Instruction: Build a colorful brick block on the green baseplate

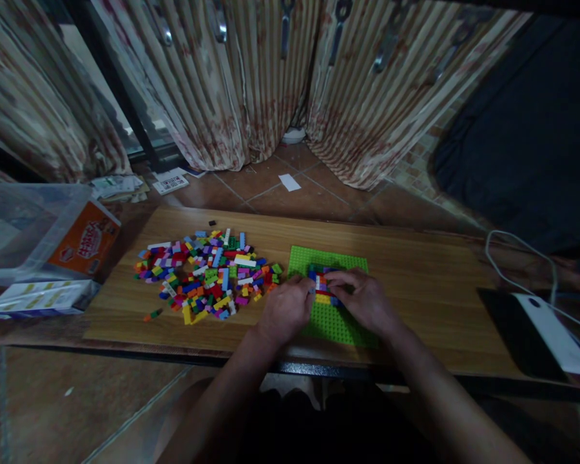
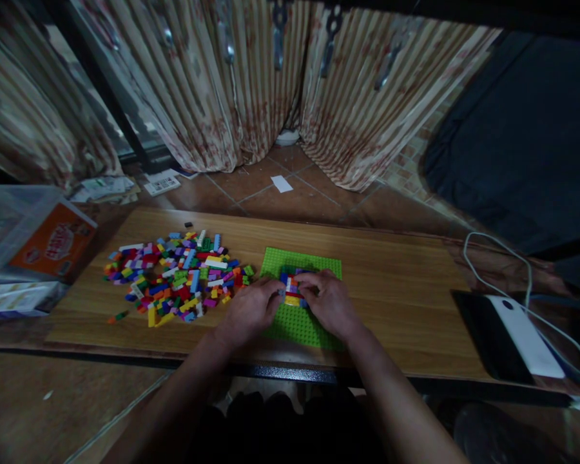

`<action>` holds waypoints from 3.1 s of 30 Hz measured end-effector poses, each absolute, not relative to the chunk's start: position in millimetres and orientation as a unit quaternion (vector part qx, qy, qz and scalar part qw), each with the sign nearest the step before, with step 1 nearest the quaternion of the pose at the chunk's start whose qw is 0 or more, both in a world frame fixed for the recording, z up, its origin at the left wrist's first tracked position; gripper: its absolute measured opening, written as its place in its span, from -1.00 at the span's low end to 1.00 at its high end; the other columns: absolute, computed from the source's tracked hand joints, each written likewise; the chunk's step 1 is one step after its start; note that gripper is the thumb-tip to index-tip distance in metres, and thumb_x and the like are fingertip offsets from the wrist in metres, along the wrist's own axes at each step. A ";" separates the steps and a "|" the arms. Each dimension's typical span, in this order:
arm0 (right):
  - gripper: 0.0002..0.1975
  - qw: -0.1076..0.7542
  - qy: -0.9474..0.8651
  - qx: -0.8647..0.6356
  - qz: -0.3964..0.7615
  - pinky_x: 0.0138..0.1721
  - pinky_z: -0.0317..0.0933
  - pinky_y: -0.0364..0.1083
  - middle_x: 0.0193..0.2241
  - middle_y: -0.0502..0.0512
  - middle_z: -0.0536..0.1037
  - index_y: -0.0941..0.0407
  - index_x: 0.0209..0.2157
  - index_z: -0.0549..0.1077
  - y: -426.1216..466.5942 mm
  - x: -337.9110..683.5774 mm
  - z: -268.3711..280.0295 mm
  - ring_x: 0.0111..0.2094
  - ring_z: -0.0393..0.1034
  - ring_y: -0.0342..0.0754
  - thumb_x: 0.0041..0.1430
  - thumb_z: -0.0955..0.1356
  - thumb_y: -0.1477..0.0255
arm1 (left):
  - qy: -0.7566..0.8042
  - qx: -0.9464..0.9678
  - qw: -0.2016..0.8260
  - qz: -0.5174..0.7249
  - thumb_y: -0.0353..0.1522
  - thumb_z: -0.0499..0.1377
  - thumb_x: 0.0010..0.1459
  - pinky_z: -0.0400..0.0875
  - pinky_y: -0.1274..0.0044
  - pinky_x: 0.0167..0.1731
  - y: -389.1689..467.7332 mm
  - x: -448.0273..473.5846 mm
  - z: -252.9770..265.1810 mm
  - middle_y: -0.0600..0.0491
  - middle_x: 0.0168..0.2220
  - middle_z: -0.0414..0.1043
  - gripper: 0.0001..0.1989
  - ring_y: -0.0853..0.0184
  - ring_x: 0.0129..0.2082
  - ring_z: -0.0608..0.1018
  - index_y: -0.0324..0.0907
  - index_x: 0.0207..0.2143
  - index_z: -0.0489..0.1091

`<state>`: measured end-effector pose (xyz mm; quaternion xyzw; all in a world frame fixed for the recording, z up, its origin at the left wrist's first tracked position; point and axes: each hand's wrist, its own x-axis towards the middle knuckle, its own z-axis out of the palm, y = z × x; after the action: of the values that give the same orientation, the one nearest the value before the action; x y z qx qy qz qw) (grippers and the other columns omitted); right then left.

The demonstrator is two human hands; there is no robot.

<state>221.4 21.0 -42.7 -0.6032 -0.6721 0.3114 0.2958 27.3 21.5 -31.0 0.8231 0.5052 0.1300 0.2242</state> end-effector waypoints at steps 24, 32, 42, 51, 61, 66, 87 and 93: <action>-0.68 0.269 -0.606 -0.694 0.280 -0.34 0.24 -0.06 -0.39 0.02 0.47 0.12 -0.32 0.48 42.2 228.1 -56.6 -0.40 0.35 -0.07 -0.25 0.46 0.42 | 0.511 0.824 0.218 0.115 -0.38 -0.01 0.26 0.41 0.48 -0.18 20.9 29.5 -31.4 -0.01 -0.18 0.47 -0.79 0.27 -0.19 0.53 -0.13 -0.13 0.37; -0.67 0.363 -0.528 -0.680 0.357 -0.44 0.22 -0.09 -0.53 -0.01 0.49 0.12 -0.42 0.49 46.3 236.9 -54.8 -0.50 0.34 -0.10 -0.29 0.50 0.26 | 0.500 0.825 0.231 0.128 -0.39 0.05 0.21 0.40 0.50 -0.14 19.4 25.7 -31.5 0.03 -0.16 0.45 -0.80 0.30 -0.18 0.52 -0.11 -0.12 0.36; -0.76 0.478 -0.499 -0.670 0.271 -0.30 0.30 -0.03 -0.44 0.09 0.58 0.12 -0.43 0.52 53.3 222.5 -46.4 -0.41 0.43 -0.03 -0.07 0.41 0.23 | 0.522 0.820 0.213 0.101 -0.37 0.04 0.22 0.43 0.46 -0.17 15.1 33.3 -30.5 -0.02 -0.15 0.45 -0.80 0.25 -0.18 0.52 -0.13 -0.11 0.34; -0.72 0.425 -0.592 -0.653 0.206 -0.38 0.29 -0.08 -0.40 0.08 0.58 0.08 -0.34 0.53 38.7 191.4 -37.3 -0.44 0.42 -0.05 0.10 0.35 0.17 | 0.528 0.804 0.205 0.181 -0.32 0.02 0.25 0.46 0.45 -0.24 5.6 40.7 -31.0 -0.05 -0.16 0.46 -0.79 0.24 -0.23 0.54 -0.18 -0.13 0.35; -0.76 0.380 -0.667 -0.606 0.209 -0.31 0.28 -0.04 -0.34 0.09 0.55 0.08 -0.30 0.51 35.9 166.7 -45.1 -0.39 0.42 -0.03 0.16 0.32 0.21 | 0.608 0.707 0.209 0.296 -0.37 0.00 0.27 0.43 0.49 -0.08 23.2 -11.9 -17.3 0.02 -0.14 0.52 -0.76 0.31 -0.17 0.55 -0.13 -0.10 0.41; -0.80 0.367 -0.707 -0.565 0.216 -0.29 0.26 -0.04 -0.32 0.09 0.53 0.08 -0.29 0.50 34.8 155.6 -50.2 -0.36 0.41 -0.04 0.19 0.30 0.28 | 0.691 0.652 0.147 0.274 -0.47 0.02 0.20 0.41 0.44 -0.03 38.6 -66.7 -12.8 -0.01 -0.08 0.49 -0.68 0.27 -0.14 0.54 -0.13 -0.06 0.45; -0.76 0.422 -0.638 -0.555 0.327 -0.28 0.24 -0.08 -0.34 0.08 0.55 0.11 -0.27 0.52 30.1 141.3 -39.1 -0.35 0.41 -0.05 0.17 0.33 0.24 | 0.596 0.739 0.080 0.302 -0.44 0.11 0.17 0.36 0.37 -0.04 45.9 -56.8 -27.8 -0.02 -0.15 0.48 -0.80 0.18 -0.09 0.47 -0.18 -0.13 0.34; -0.69 0.482 -0.526 -0.518 0.472 -0.42 0.22 -0.15 -0.47 0.00 0.51 0.12 -0.30 0.51 29.3 130.8 -34.4 -0.47 0.33 -0.13 0.06 0.41 0.16 | 0.547 0.743 0.135 0.362 -0.38 0.12 0.20 0.38 0.41 -0.14 24.8 -13.4 -27.2 -0.01 -0.21 0.45 -0.84 0.22 -0.17 0.47 -0.15 -0.14 0.32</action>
<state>130.8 29.3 -34.4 -0.5185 -0.5256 0.4717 0.4821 -13.4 24.8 -27.2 0.7428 0.5465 0.3622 0.1353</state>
